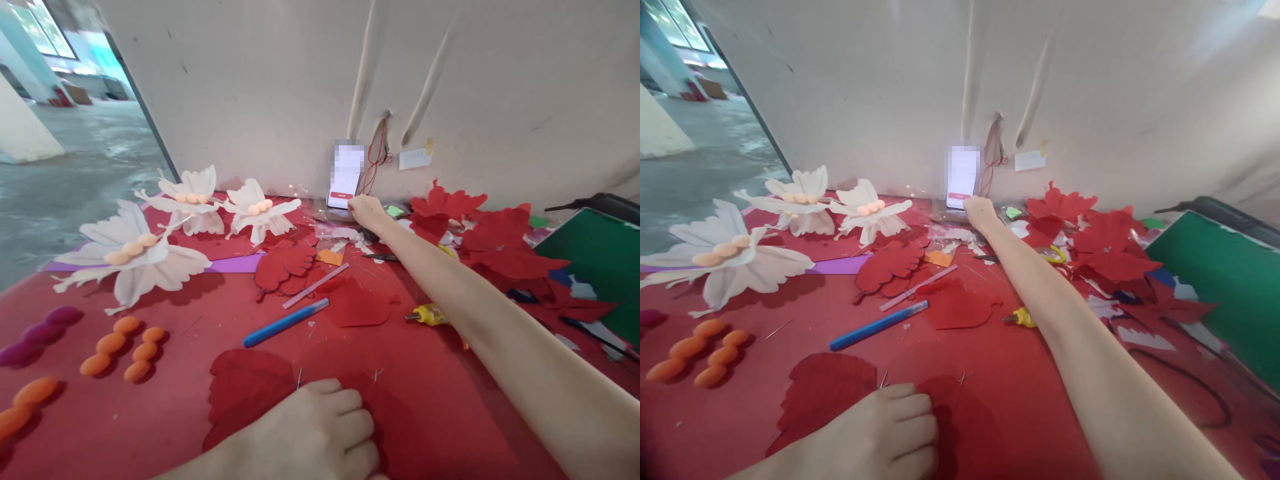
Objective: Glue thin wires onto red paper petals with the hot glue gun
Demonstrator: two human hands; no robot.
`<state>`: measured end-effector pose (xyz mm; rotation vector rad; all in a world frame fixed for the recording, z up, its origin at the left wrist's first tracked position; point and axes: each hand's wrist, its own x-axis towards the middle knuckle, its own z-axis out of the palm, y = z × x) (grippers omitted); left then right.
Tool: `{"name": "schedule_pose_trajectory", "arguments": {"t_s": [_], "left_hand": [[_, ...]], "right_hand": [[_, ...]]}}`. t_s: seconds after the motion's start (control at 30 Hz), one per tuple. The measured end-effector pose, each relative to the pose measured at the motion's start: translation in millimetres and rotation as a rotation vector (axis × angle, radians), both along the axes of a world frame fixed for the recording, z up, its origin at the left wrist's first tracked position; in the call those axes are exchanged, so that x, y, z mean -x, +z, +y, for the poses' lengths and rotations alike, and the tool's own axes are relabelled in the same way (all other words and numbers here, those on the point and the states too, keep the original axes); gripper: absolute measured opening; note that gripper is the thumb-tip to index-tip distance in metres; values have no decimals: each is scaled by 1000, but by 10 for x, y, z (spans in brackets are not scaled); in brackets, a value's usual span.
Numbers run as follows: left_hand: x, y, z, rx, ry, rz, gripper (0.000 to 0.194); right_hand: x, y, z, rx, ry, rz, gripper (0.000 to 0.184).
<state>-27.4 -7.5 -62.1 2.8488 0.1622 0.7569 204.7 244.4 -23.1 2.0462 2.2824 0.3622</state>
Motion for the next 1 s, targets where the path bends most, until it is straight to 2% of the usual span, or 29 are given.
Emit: {"name": "schedule_pose_trajectory", "arguments": {"t_s": [0.17,0.33,0.47,0.6,0.7,0.8,0.9,1.0], "left_hand": [[14,42,-18,8,9,32,32],[1,27,-25,30,15,31,39],[-7,43,-15,0,25,54,41],[-4,66,-19,-48,32,67,44],[-12,75,-33,-91,21,87,47],[-9,128,-26,-100,5,138,49],[61,231,40,-61,62,194,48],[224,322,131,-14,225,222,41]], "right_hand": [[26,160,-68,-117,9,37,33],[178,478,-314,-322,104,107,25],[358,761,-680,-468,271,158,30],[498,931,-1230,-633,498,181,29],[522,938,-1720,-639,670,135,29],[477,856,-2202,-630,793,213,25],[386,724,-2625,-470,717,286,23],[281,576,-2945,-219,681,333,24]]}}
